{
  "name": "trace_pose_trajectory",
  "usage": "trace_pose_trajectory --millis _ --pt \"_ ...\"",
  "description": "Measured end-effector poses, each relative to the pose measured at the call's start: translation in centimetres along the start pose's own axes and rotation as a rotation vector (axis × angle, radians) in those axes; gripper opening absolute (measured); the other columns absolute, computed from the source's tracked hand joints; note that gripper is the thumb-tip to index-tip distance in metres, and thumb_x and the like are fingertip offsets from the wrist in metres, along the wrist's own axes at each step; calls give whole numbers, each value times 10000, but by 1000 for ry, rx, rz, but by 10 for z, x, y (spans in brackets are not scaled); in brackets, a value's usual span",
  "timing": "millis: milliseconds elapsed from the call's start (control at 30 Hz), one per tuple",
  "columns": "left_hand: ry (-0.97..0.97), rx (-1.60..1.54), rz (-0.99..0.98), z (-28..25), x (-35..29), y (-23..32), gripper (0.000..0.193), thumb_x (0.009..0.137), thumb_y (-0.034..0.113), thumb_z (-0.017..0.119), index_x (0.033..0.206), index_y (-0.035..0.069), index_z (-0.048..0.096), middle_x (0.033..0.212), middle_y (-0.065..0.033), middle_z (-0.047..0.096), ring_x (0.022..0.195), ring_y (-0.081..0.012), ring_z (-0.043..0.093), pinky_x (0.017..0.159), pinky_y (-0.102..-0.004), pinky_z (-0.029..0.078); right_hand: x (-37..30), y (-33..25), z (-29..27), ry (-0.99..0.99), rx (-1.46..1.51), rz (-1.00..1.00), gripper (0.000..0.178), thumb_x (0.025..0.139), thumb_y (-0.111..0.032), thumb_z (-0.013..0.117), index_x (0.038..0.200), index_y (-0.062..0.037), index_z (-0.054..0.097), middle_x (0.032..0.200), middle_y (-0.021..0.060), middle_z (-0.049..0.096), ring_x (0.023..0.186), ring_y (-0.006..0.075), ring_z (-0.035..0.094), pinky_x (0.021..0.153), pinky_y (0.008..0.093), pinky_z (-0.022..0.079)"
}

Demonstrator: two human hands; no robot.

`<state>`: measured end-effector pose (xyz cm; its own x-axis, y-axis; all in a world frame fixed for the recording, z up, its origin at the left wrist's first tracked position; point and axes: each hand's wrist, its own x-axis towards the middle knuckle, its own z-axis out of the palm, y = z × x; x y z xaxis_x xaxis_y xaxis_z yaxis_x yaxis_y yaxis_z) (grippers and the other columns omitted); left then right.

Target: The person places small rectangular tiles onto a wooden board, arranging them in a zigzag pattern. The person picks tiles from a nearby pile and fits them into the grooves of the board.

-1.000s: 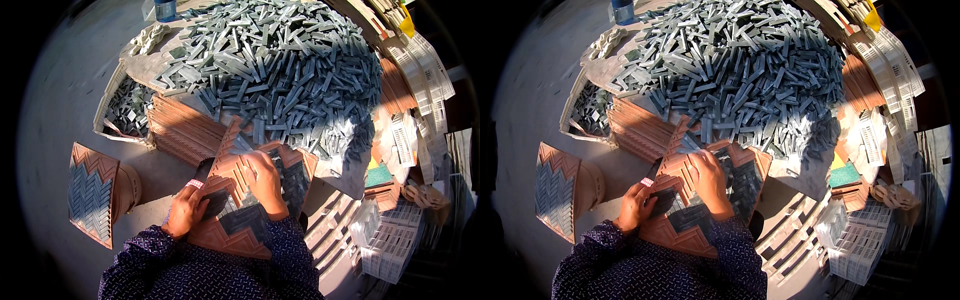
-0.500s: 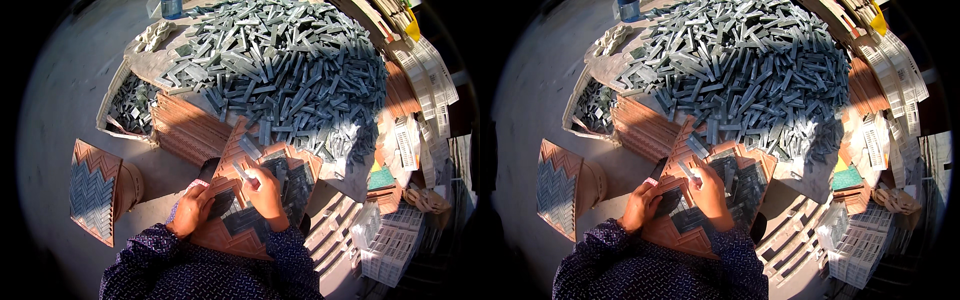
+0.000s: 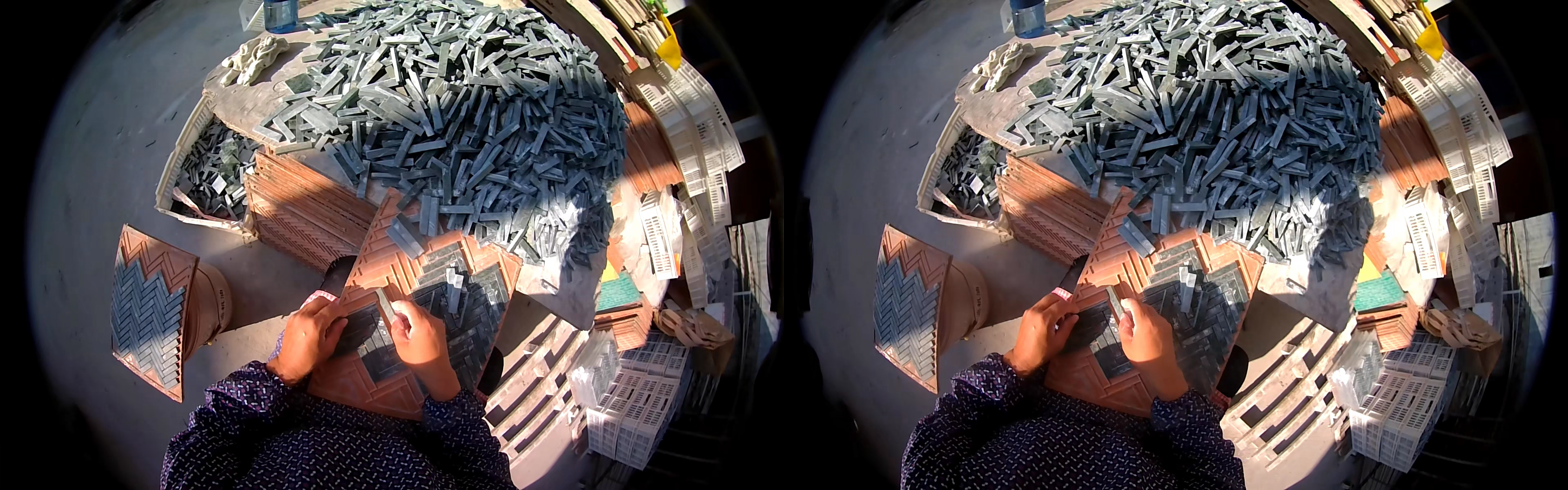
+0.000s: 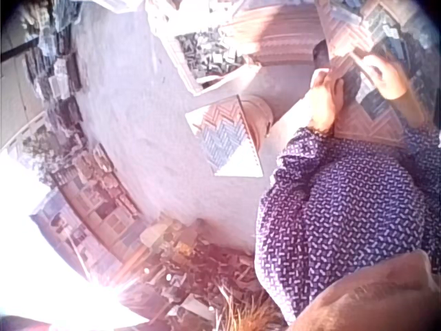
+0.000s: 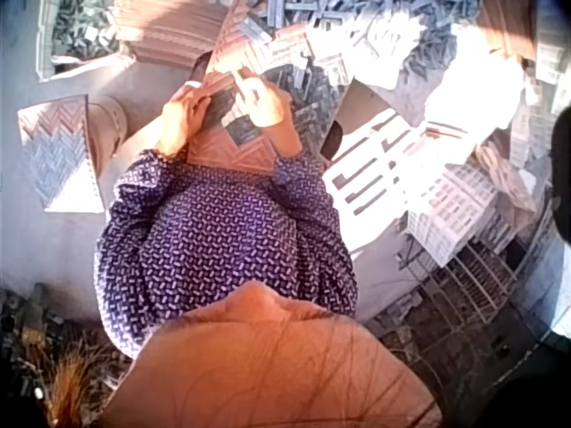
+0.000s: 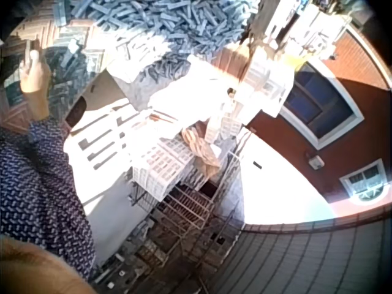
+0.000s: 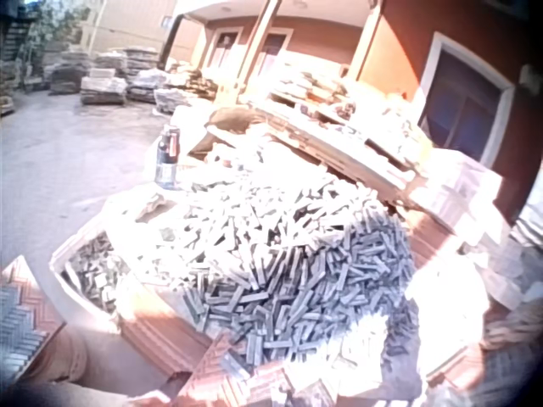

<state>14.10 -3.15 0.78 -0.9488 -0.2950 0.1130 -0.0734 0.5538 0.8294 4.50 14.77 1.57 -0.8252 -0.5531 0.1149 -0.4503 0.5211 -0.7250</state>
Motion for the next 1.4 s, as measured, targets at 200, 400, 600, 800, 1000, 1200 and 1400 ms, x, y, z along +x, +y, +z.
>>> trace_pose_trajectory --millis 200,400,600,800,1000,1200,1400 --pt "-1 -3 -15 -1 0 0 132 752 22 666 883 26 648 868 -149 618 743 -345 624 664 -378 515 6 -9 -8 -151 -188 6 213 781 -37 622 991 -36 587 875 150 606 809 345 608 695 415 505" --pt "0 -6 -15 0 0 -2 126 752 26 671 878 29 654 874 -146 621 747 -338 628 663 -376 517 39 4 -11 -289 -3 -97 267 786 -36 639 1049 -43 598 954 138 598 880 343 592 748 406 491" --pt "7 -18 -30 -3 4 -6 134 765 51 661 899 43 653 867 -129 626 808 -336 621 688 -388 517 40 14 -20 -442 17 -133 262 772 -50 661 1027 -50 599 962 134 605 910 332 593 764 409 486" --pt "-24 21 114 -5 36 3 98 774 57 660 867 28 660 842 -137 621 754 -335 611 645 -383 500 43 9 -20 -170 -18 -13 236 768 -73 683 986 -68 595 899 118 616 800 342 615 672 406 504" --pt "8 162 400 27 119 0 287 785 68 589 1070 49 570 969 -123 596 941 -326 571 759 -391 488 86 22 -13 169 -297 -75 210 751 -96 698 911 -60 566 878 123 617 794 361 608 648 428 492" --pt "-28 113 255 37 139 -15 271 760 71 652 1020 55 575 1031 -130 584 968 -346 546 805 -421 470 104 20 -13 -71 -263 100 224 749 -122 703 921 -52 578 859 155 635 822 368 623 674 447 494" --pt "-77 161 401 36 134 -19 302 739 81 665 1024 56 571 1026 -114 574 1003 -334 527 844 -405 458 94 20 -16 -86 -351 83 243 733 -136 695 914 -26 576 821 187 640 765 385 635 659 441 506"
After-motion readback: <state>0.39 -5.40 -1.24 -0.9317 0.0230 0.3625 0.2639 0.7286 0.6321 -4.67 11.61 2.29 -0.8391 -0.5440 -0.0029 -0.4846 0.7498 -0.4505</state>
